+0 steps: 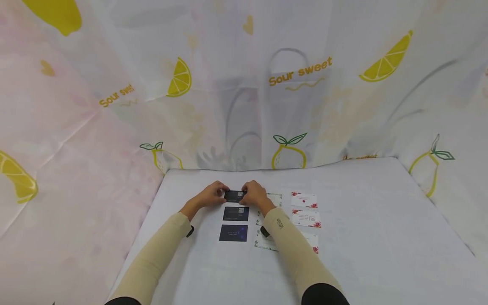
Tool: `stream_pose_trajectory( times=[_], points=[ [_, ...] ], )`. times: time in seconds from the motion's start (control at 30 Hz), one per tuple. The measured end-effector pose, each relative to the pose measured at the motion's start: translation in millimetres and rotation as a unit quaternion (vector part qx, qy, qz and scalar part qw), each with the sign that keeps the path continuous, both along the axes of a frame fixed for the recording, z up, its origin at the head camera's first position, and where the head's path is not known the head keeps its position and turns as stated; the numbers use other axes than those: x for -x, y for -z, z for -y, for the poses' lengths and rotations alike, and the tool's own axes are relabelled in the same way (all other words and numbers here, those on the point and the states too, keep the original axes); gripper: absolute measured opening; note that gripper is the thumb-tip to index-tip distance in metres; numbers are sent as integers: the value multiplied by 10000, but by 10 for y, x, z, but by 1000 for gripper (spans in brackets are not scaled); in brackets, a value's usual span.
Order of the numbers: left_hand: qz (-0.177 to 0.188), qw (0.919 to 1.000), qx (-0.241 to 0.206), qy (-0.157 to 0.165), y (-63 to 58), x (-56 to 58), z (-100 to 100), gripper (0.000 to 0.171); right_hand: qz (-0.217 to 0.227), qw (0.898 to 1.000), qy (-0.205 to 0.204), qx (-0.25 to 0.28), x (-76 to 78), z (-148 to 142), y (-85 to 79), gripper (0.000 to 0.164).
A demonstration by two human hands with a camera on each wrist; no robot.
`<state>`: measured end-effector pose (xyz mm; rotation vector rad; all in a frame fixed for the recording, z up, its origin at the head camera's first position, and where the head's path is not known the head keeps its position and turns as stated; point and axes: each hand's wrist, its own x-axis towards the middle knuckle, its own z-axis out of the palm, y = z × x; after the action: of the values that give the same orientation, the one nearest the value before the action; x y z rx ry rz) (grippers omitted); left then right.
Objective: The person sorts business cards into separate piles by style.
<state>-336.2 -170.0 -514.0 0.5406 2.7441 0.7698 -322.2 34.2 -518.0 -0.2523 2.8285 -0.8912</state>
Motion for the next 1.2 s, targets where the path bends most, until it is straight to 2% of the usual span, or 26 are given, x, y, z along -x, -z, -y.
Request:
stream_pose_trajectory(
  times=[0.37, 0.47, 0.53, 0.6, 0.67, 0.73, 0.8, 0.97, 1.03, 1.2],
  points=[
    [-39, 10000, 25, -13, 7, -2, -6, 42, -64, 9997, -64, -214, -21, -4, -30, 50],
    [-19, 10000, -37, -9, 3, -6, -2, 46, -6, 9999, -31, 118, -46, -50, -79, 50],
    [-14, 10000, -70, -27, 10, -6, 18, 49, 180, 9974, 37, 699, -65, -90, -113, 50],
    [-33, 9998, -175, -80, 9, -12, 44, 51, 443, 9891, 125, 1399, -83, -129, -133, 51],
    [-71, 9994, -308, -160, -2, -19, 68, 52, 718, 9749, 212, 2098, -99, -160, -159, 53],
    [-95, 9985, -487, -246, -29, -37, 76, 53, 910, 9623, 286, 2547, -119, -183, -179, 54],
    [-132, 9975, -617, -302, -62, -64, 70, 54, 1006, 9545, 308, 2791, -147, -203, -194, 56],
    [-144, 9970, -699, -301, -124, -132, 38, 57, 1205, 9441, 451, 3037, -205, -253, -182, 57],
    [15, 9963, -813, -271, -120, -160, 31, 58, 1330, 9367, 534, 3196, -230, -278, -172, 56],
    [797, 9895, -1190, -203, -63, -237, 32, 63, 1792, 9144, 634, 3573, -323, -303, -187, 53]
  ],
)
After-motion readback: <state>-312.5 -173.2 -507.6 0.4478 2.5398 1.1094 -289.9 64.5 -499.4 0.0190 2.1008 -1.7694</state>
